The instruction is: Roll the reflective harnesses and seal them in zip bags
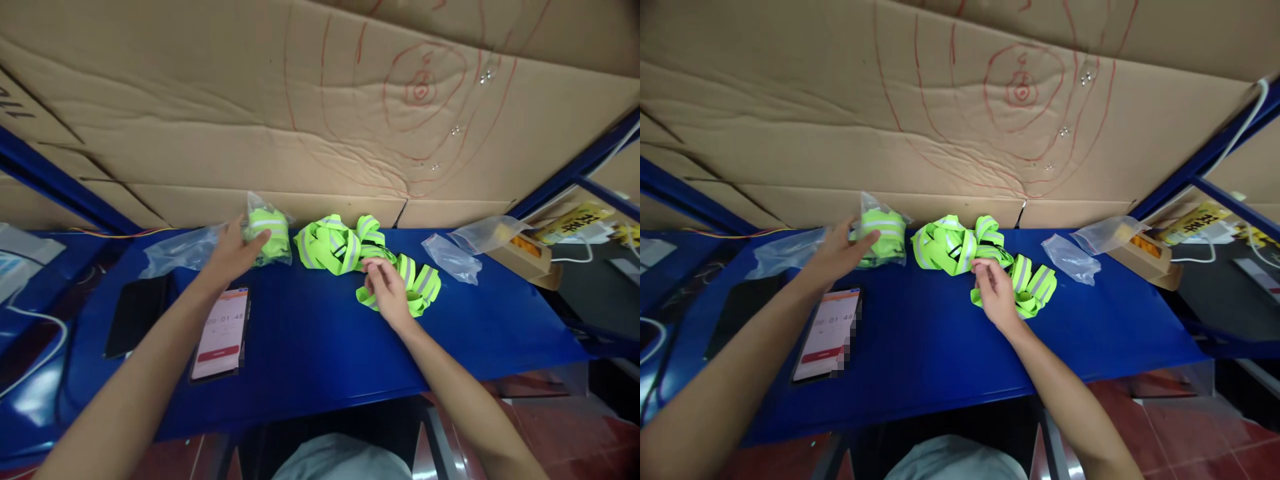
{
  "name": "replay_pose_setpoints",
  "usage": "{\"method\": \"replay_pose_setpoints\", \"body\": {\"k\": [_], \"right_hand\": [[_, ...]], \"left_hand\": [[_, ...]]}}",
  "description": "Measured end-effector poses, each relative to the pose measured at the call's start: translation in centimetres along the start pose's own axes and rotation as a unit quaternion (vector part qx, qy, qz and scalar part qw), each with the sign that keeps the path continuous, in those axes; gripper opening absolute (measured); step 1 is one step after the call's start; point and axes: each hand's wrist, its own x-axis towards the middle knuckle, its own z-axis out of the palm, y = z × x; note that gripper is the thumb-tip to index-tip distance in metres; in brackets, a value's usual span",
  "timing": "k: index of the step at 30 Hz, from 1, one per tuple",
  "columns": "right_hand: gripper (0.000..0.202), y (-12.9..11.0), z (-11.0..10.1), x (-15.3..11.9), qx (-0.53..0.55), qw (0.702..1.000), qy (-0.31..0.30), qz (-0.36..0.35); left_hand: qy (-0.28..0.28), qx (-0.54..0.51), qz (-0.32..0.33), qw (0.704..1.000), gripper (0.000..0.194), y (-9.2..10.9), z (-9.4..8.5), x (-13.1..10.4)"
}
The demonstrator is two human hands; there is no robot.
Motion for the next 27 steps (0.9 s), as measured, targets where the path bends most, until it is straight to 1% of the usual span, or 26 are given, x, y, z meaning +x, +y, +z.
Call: {"method": "replay_pose_setpoints", "body": {"k": [2,3,5,6,8,9,10,11,12,13,14,16,18,19,21,23,25,27], "right_hand": [[0.026,-0.1,0.3,-0.4,-0.039,0.998,-0.037,-0.023],[0.023,-0.2,0.5,-0.7,-0.055,0.996,-0.056,-0.034],[0.021,-0.3,0.8,-1.2,-0.094,0.987,-0.106,-0.071],[0.021,-0.4,1.0,-1.5,-0.113,0.98,-0.134,-0.094],[0.022,-0.6,1.4,-2.0,-0.15,0.96,-0.188,-0.146],[0.022,-0.7,1.5,-2.2,-0.166,0.948,-0.209,-0.173],[0.022,-0.8,1.7,-2.5,-0.179,0.938,-0.224,-0.195],[0.022,-0.8,1.9,-2.6,-0.188,0.93,-0.233,-0.212],[0.021,-0.7,2.0,-2.7,-0.201,0.923,-0.238,-0.228],[0.021,-0.6,2.1,-2.8,-0.211,0.917,-0.24,-0.239],[0.021,-0.5,2.1,-2.8,-0.218,0.914,-0.238,-0.244],[0.02,-0.2,2.1,-2.7,-0.227,0.913,-0.231,-0.247],[0.02,-0.1,2.0,-2.6,-0.228,0.916,-0.223,-0.245],[0.02,-0.1,1.9,-2.5,-0.228,0.917,-0.218,-0.244],[0.02,-0.3,1.8,-2.5,-0.227,0.922,-0.206,-0.239],[0.019,-0.7,1.7,-2.5,-0.222,0.93,-0.182,-0.227],[0.018,-1.1,1.6,-2.5,-0.205,0.945,-0.146,-0.208],[0.018,-1.5,1.3,-2.4,-0.183,0.96,-0.108,-0.182]], "left_hand": [[0.021,0.102,0.037,0.994,0.081,0.9,0.5,-1.1],[0.034,0.165,0.069,0.983,0.081,1.5,0.9,-2.1],[0.046,0.267,0.149,0.951,0.067,3.0,1.9,-4.3],[0.037,0.285,0.191,0.938,0.061,3.8,2.6,-5.2],[-0.046,0.301,0.268,0.914,0.059,5.0,4.4,-6.4],[-0.094,0.302,0.291,0.903,0.064,5.4,5.4,-6.5],[-0.132,0.303,0.297,0.896,0.073,5.7,6.4,-6.3],[-0.158,0.302,0.291,0.894,0.083,5.9,7.5,-5.8],[-0.172,0.293,0.27,0.901,0.091,5.9,8.4,-5.0],[-0.173,0.285,0.251,0.909,0.092,5.8,9.3,-4.1],[-0.173,0.277,0.236,0.915,0.085,5.6,10.0,-3.1],[-0.161,0.253,0.213,0.93,0.062,5.3,10.7,-1.5],[-0.136,0.217,0.193,0.947,0.042,5.2,10.7,-0.6],[-0.118,0.193,0.182,0.957,0.037,5.3,10.5,-0.6],[-0.08,0.134,0.156,0.975,0.032,5.6,9.8,-1.2],[-0.052,0.064,0.127,0.989,0.031,5.8,9.1,-2.6],[-0.04,-0.008,0.096,0.995,0.031,5.7,8.3,-4.5],[-0.032,-0.06,0.068,0.995,0.03,5.1,7.7,-6.8]]}}
